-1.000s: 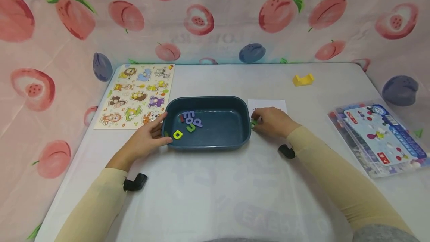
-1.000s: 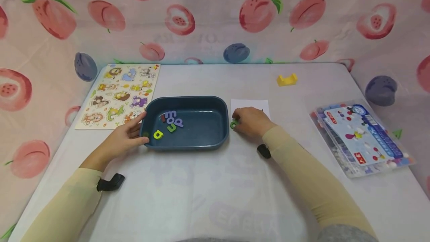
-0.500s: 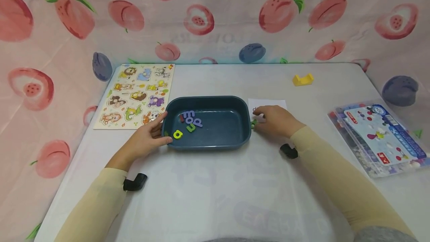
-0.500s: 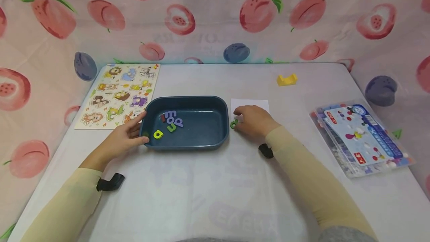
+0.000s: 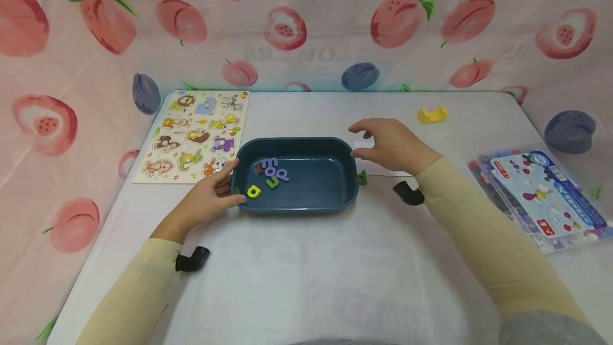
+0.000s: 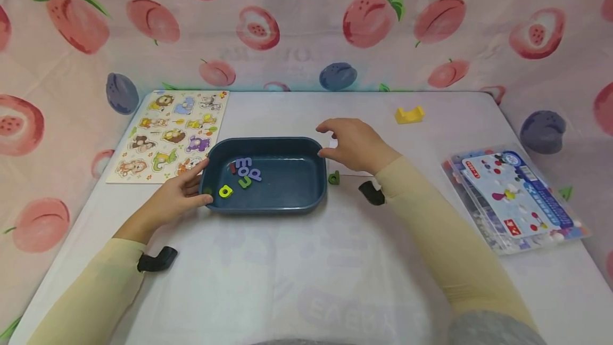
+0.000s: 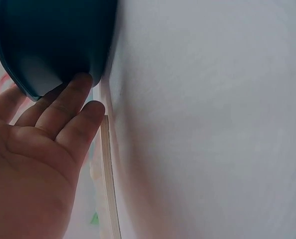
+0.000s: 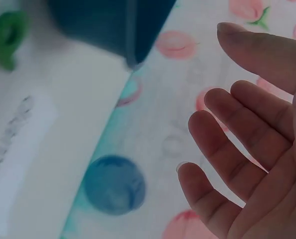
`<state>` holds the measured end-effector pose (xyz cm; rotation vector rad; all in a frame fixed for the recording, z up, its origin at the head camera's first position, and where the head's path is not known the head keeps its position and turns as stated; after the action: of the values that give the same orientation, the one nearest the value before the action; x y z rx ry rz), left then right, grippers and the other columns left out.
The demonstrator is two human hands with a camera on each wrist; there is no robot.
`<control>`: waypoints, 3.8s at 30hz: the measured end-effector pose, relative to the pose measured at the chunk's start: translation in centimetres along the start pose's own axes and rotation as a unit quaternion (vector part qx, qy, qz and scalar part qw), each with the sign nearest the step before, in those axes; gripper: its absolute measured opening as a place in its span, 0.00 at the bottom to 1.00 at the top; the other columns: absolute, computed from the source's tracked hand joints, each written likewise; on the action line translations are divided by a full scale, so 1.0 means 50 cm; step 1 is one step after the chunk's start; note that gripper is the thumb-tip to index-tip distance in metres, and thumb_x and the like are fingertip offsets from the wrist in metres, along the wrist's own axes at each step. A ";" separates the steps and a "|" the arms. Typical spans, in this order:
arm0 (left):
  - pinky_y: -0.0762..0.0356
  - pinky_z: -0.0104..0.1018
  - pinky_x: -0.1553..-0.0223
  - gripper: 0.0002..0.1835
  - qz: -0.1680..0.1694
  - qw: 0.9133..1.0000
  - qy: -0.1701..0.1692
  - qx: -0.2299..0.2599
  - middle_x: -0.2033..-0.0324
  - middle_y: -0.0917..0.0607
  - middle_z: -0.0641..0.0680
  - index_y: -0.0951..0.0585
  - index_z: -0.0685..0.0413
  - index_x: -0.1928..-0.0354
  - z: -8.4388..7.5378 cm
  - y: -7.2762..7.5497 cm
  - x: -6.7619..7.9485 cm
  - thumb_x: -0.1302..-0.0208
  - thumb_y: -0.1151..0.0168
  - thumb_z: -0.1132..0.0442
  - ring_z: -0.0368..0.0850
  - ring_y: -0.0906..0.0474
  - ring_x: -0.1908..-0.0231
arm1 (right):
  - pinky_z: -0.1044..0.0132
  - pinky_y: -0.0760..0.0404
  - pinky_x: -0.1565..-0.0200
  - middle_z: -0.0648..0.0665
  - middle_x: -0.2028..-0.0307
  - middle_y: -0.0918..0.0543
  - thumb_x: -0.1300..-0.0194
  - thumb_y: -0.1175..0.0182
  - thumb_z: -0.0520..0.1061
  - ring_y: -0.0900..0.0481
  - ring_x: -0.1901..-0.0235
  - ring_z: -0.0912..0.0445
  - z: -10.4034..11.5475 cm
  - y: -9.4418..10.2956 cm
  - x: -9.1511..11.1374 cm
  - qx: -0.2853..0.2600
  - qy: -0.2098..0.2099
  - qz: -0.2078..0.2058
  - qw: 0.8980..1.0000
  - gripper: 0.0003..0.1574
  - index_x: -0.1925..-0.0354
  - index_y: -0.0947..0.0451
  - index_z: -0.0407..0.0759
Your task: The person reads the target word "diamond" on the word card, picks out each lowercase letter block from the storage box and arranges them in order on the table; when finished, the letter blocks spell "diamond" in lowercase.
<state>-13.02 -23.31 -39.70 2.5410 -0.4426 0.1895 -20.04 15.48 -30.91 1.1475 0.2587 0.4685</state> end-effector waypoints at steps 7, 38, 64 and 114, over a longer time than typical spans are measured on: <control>0.33 0.52 0.37 0.50 -0.002 1.000 0.000 0.005 0.29 0.35 0.65 0.48 0.39 0.20 0.002 0.000 -0.001 0.37 0.27 0.54 0.61 0.32 0.33 | 0.49 0.26 0.42 0.41 0.40 0.20 0.36 0.29 0.50 0.21 0.45 0.46 0.076 0.002 -0.051 0.009 0.062 0.021 0.998 0.36 0.34 0.26 0.40; 0.33 0.54 0.37 0.50 0.001 1.000 0.007 0.001 0.30 0.34 0.67 0.49 0.37 0.20 0.005 0.001 0.000 0.36 0.29 0.53 0.62 0.31 0.34 | 0.58 0.32 0.34 0.47 0.38 0.21 0.30 0.35 0.53 0.24 0.42 0.55 0.219 -0.199 -0.204 0.003 0.095 0.152 0.984 0.33 0.31 0.27 0.47; 0.34 0.53 0.36 0.50 0.001 1.000 0.019 0.010 0.31 0.32 0.66 0.49 0.36 0.20 0.001 0.000 0.003 0.36 0.29 0.53 0.60 0.30 0.34 | 0.60 0.29 0.37 0.49 0.47 0.18 0.31 0.34 0.52 0.24 0.52 0.56 0.235 -0.236 -0.231 0.006 0.095 0.199 0.975 0.33 0.32 0.27 0.47; 0.32 0.52 0.37 0.50 0.004 1.000 0.016 0.006 0.31 0.31 0.63 0.49 0.33 0.20 0.007 0.003 -0.003 0.37 0.28 0.51 0.57 0.29 0.35 | 0.60 0.32 0.35 0.46 0.36 0.23 0.27 0.42 0.42 0.24 0.45 0.58 0.235 -0.249 -0.241 -0.005 0.119 0.187 0.975 0.26 0.32 0.26 0.45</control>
<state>-13.16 -23.58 -39.97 2.5452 -0.4410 0.2373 -22.77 -3.98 -38.18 1.1340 0.2481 0.9421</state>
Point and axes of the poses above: each hand's wrist, its own x-axis away from the middle knuckle, its own y-axis out of the back of the hand, z = x × y, the point moved 1 cm from there along -x, towards the middle knuckle
